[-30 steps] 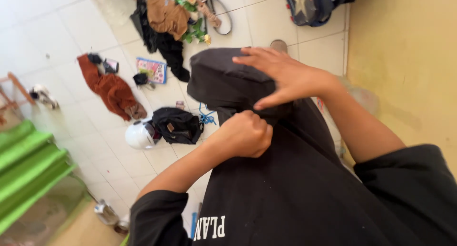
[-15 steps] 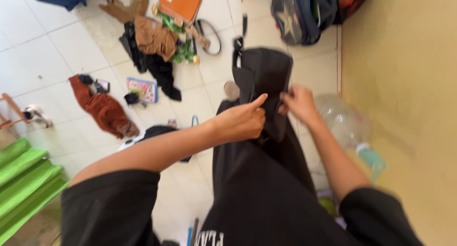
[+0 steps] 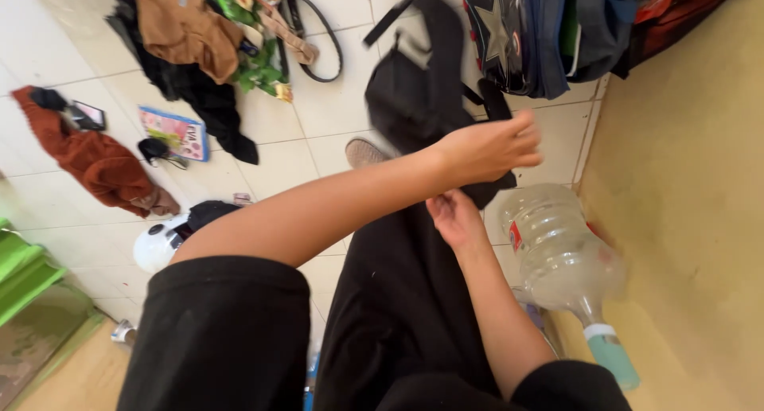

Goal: Packing a backpack and using scissors to repair or adjust a black strap

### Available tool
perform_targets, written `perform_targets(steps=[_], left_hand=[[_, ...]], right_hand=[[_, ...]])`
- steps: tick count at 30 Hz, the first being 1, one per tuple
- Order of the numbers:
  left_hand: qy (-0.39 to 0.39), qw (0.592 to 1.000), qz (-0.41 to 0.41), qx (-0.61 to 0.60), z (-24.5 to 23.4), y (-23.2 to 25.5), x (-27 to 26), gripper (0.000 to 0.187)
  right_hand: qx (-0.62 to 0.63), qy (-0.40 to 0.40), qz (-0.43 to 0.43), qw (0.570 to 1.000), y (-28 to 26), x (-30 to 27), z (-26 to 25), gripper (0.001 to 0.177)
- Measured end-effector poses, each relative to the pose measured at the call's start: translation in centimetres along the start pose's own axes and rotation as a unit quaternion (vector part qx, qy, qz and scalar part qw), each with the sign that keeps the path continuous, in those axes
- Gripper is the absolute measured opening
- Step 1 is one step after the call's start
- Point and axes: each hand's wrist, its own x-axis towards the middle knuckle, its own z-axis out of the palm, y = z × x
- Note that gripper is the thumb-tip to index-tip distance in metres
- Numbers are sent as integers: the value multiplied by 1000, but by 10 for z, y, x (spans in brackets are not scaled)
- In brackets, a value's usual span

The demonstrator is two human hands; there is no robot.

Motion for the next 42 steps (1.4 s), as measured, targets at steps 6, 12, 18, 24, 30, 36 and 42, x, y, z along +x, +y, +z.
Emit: perform_targets(steps=[6, 12, 18, 24, 30, 36, 42], left_hand=[[-13, 999, -31, -21, 69, -41, 61, 35], [149, 855, -407, -286, 32, -68, 7, 70], [225, 15, -721, -656, 109, -12, -30, 119], [180, -266, -672, -667, 205, 30, -20, 125], [248, -248, -576, -738, 240, 7, 4, 119], [264, -194, -550, -769, 269, -49, 22, 105], [145, -126, -624, -758, 249, -116, 20, 83]], right_hand=[[76, -76, -3, 994, -58, 63, 70, 11], [120, -164, -32, 979, -141, 19, 100, 17], [62, -148, -2, 987, -144, -28, 71, 15], [109, -139, 68, 982, -112, -40, 71, 13], [44, -132, -20, 990, -117, -58, 100, 13], [65, -182, -69, 979, -127, -79, 157, 17], [37, -217, -113, 969, -155, -50, 202, 16]])
